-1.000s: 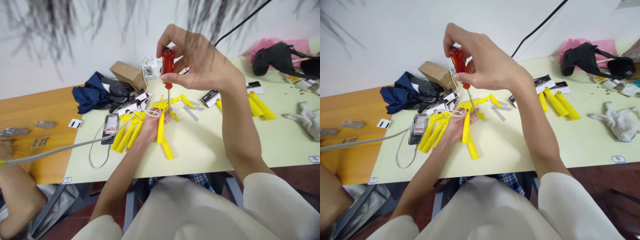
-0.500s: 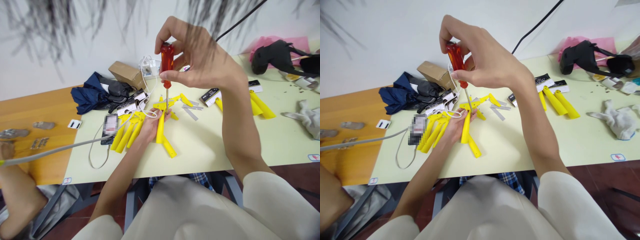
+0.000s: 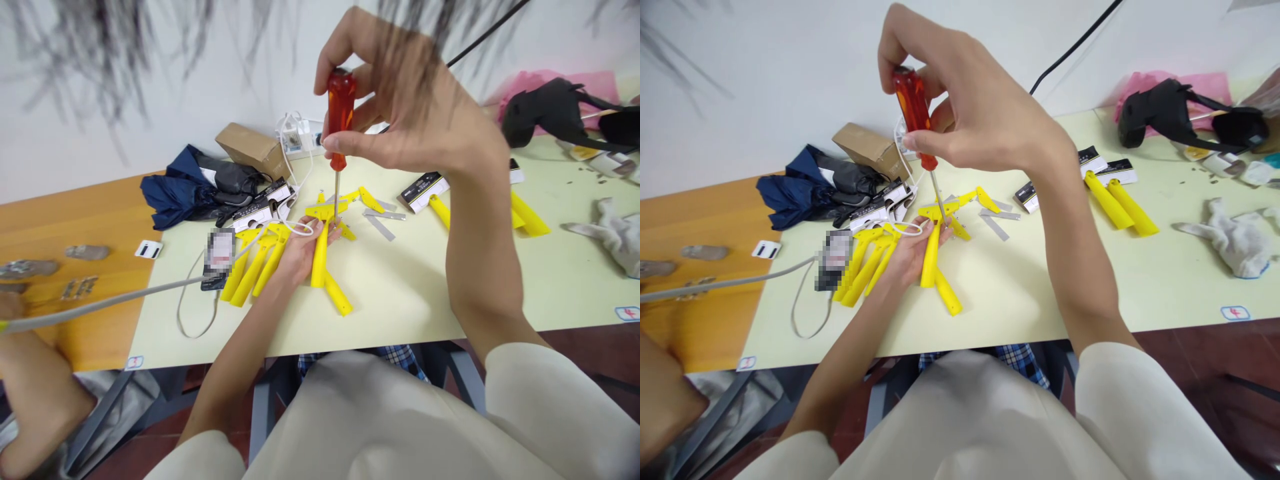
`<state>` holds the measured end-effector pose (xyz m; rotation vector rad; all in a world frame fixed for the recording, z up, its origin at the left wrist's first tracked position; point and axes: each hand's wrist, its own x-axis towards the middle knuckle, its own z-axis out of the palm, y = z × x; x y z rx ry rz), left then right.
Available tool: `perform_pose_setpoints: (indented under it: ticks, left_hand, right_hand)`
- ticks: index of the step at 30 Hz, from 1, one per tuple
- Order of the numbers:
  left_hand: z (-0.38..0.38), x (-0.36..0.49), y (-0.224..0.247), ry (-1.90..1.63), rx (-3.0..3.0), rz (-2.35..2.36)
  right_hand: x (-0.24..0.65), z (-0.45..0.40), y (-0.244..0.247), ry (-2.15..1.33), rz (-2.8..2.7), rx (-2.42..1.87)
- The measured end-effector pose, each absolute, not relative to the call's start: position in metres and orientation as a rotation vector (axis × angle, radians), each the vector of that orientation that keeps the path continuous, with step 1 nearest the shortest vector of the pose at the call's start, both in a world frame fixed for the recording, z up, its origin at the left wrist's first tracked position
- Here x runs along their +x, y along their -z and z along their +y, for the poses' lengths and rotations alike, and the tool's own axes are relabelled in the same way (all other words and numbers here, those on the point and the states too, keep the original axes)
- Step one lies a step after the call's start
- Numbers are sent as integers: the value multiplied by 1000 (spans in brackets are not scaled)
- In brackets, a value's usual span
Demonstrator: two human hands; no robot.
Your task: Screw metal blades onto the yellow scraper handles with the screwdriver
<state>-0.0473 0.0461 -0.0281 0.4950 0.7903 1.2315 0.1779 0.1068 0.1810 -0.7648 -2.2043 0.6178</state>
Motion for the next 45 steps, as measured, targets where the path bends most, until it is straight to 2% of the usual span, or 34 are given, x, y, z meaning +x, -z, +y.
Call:
perform_pose_setpoints:
  ticks: [5, 13, 19, 25, 36, 45]
  left_hand:
    - [48, -47, 26, -1252, 479, 826]
    - [51, -55, 27, -1283, 473, 865]
    - [52, -59, 22, -1257, 467, 894]
    - [55, -67, 12, -1315, 499, 855]
    - [54, -79, 1, -1409, 548, 844]
    - [51, -77, 0, -1395, 520, 772]
  right_hand:
    - [174, 107, -179, -718, -2240, -695]
    - [190, 103, -187, -493, -2180, -704]
    - [197, 114, -180, -351, -2261, -895]
    - [182, 149, -144, -145, -2433, -1172]
    - [139, 187, -82, -629, -2957, -1448]
    - [110, 173, -66, -642, -3033, -1596]
